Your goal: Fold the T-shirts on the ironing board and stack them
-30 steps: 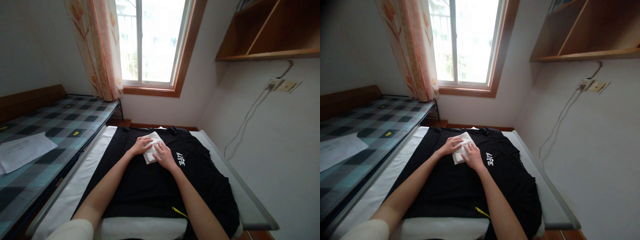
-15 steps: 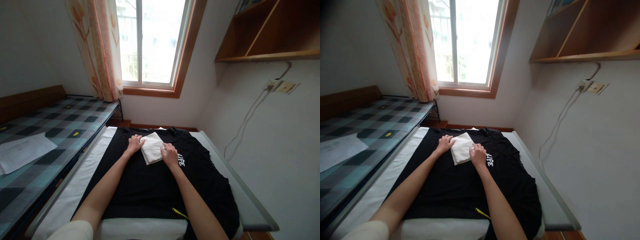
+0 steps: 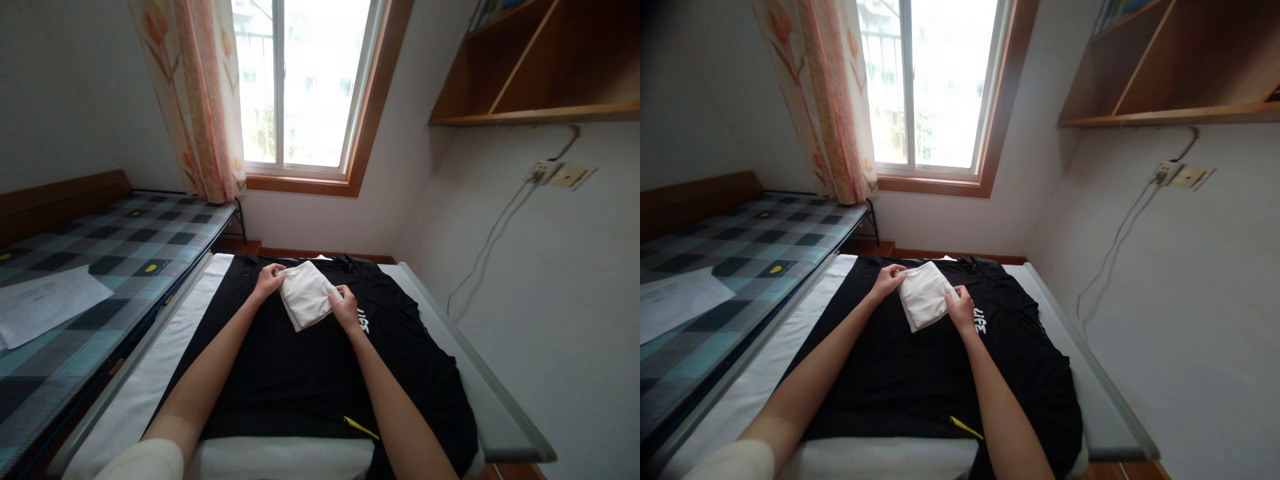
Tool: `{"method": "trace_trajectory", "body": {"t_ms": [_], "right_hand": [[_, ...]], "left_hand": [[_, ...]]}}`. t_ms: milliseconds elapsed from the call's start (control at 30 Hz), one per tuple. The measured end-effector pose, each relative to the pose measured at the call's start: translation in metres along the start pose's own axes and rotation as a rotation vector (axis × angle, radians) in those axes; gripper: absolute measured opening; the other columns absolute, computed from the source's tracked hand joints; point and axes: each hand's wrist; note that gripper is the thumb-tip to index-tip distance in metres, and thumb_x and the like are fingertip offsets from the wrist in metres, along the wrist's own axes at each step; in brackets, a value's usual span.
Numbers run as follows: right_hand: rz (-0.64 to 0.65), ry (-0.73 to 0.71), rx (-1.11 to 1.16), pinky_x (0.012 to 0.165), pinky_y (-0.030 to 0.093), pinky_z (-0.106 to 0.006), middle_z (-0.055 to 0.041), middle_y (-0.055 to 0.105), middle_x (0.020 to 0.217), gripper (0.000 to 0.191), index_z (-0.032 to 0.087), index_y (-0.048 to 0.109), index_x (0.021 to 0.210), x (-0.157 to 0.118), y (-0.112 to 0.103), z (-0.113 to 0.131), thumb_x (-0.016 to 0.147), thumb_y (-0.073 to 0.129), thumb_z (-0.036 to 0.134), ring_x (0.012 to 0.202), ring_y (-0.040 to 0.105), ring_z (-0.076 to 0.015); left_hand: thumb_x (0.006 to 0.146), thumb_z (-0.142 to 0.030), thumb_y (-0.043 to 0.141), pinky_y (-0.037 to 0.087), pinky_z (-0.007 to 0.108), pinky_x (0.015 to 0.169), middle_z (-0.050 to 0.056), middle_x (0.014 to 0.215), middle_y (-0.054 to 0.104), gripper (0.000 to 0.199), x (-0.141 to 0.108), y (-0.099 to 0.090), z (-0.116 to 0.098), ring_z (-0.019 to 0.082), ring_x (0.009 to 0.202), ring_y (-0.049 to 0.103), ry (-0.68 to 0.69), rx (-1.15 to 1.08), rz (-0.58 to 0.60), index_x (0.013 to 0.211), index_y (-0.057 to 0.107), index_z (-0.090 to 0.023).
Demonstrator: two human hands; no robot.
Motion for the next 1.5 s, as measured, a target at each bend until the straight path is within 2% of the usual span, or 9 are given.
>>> {"method": "trace_trajectory", "body": {"t_ms": [133, 200, 267, 367, 433, 533, 600, 700, 1500], "right_hand": [[-0.171, -0.025, 0.195, 0.068, 0.048, -0.032, -0.0105, 0.066, 0.093, 0.042, 0.013, 0.061, 0.107, 0.007, -0.005, -0.006, 0.078, 0.050, 0.041, 0.073, 0.059, -0.0208], [-0.207, -0.015, 0.094, 0.076, 0.048, -0.035, -0.0122, 0.064, 0.098, 0.040, 0.014, 0.063, 0.108, 0.007, -0.008, -0.008, 0.077, 0.050, 0.036, 0.081, 0.059, -0.0231], [-0.214, -0.050, -0.057, 0.088, 0.045, -0.040, -0.0136, 0.061, 0.107, 0.036, 0.017, 0.065, 0.106, 0.004, -0.008, -0.008, 0.077, 0.050, 0.030, 0.096, 0.057, -0.0266], [-0.141, -0.182, -0.209, 0.097, 0.039, -0.042, -0.0127, 0.058, 0.118, 0.034, 0.020, 0.067, 0.110, -0.003, -0.004, -0.004, 0.082, 0.049, 0.028, 0.111, 0.052, -0.0280], [-0.059, -0.264, -0.291, 0.101, 0.036, -0.043, -0.0123, 0.054, 0.128, 0.038, 0.021, 0.064, 0.119, -0.008, 0.002, -0.001, 0.086, 0.050, 0.034, 0.121, 0.047, -0.0283], [0.094, -0.324, -0.453, 0.107, 0.030, -0.048, -0.0132, 0.040, 0.147, 0.054, 0.023, 0.052, 0.137, -0.013, 0.011, 0.000, 0.089, 0.050, 0.048, 0.138, 0.028, -0.0324], [0.203, -0.331, -0.530, 0.109, 0.025, -0.053, -0.0134, 0.033, 0.153, 0.061, 0.023, 0.044, 0.144, -0.015, 0.015, -0.001, 0.091, 0.044, 0.054, 0.143, 0.018, -0.0345], [0.296, -0.320, -0.560, 0.110, 0.021, -0.055, -0.0127, 0.030, 0.155, 0.061, 0.024, 0.040, 0.147, -0.014, 0.017, -0.003, 0.094, 0.037, 0.054, 0.144, 0.017, -0.0352], [0.333, -0.283, -0.585, 0.113, 0.017, -0.049, -0.0098, 0.031, 0.156, 0.059, 0.025, 0.040, 0.147, -0.011, 0.015, -0.001, 0.094, 0.040, 0.052, 0.143, 0.024, -0.0298]], "left_hand": [[0.075, -0.024, 0.059, 0.051, 0.027, 0.064, 0.000, 0.072, 0.062, 0.035, 0.001, -0.011, -0.011, 0.015, 0.066, 0.060, -0.036, -0.125, 0.091, 0.108, 0.067, -0.015], [0.073, -0.022, 0.061, 0.052, 0.030, 0.069, 0.001, 0.075, 0.061, 0.032, -0.001, -0.012, -0.015, 0.017, 0.071, 0.061, -0.031, 0.006, 0.139, 0.103, 0.068, -0.015], [0.071, -0.020, 0.064, 0.052, 0.034, 0.080, 0.005, 0.087, 0.062, 0.028, -0.006, -0.010, -0.019, 0.021, 0.085, 0.062, 0.013, 0.216, 0.103, 0.099, 0.070, -0.016], [0.077, -0.024, 0.063, 0.047, 0.039, 0.095, 0.008, 0.110, 0.060, 0.025, -0.015, 0.000, -0.028, 0.026, 0.106, 0.058, 0.152, 0.403, 0.033, 0.101, 0.070, -0.021], [0.083, -0.030, 0.059, 0.043, 0.040, 0.101, 0.007, 0.121, 0.059, 0.026, -0.020, 0.008, -0.033, 0.025, 0.115, 0.055, 0.255, 0.409, 0.094, 0.106, 0.069, -0.025], [0.088, -0.038, 0.054, 0.033, 0.042, 0.110, 0.006, 0.136, 0.056, 0.033, -0.028, 0.020, -0.033, 0.026, 0.130, 0.046, 0.399, 0.411, 0.242, 0.117, 0.066, -0.028], [0.091, -0.041, 0.049, 0.027, 0.044, 0.113, 0.004, 0.142, 0.052, 0.037, -0.031, 0.026, -0.027, 0.025, 0.137, 0.039, 0.445, 0.429, 0.319, 0.124, 0.063, -0.030], [0.095, -0.041, 0.041, 0.026, 0.043, 0.114, 0.002, 0.143, 0.052, 0.040, -0.033, 0.032, -0.017, 0.022, 0.139, 0.038, 0.448, 0.434, 0.350, 0.130, 0.058, -0.034], [0.095, -0.043, 0.040, 0.031, 0.037, 0.113, 0.000, 0.140, 0.054, 0.042, -0.033, 0.034, -0.012, 0.019, 0.136, 0.042, 0.440, 0.439, 0.309, 0.131, 0.059, -0.030]]}}
Point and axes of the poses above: each hand's wrist, its own x-axis towards the middle knuckle, its own y-axis out of the palm, z = x × y
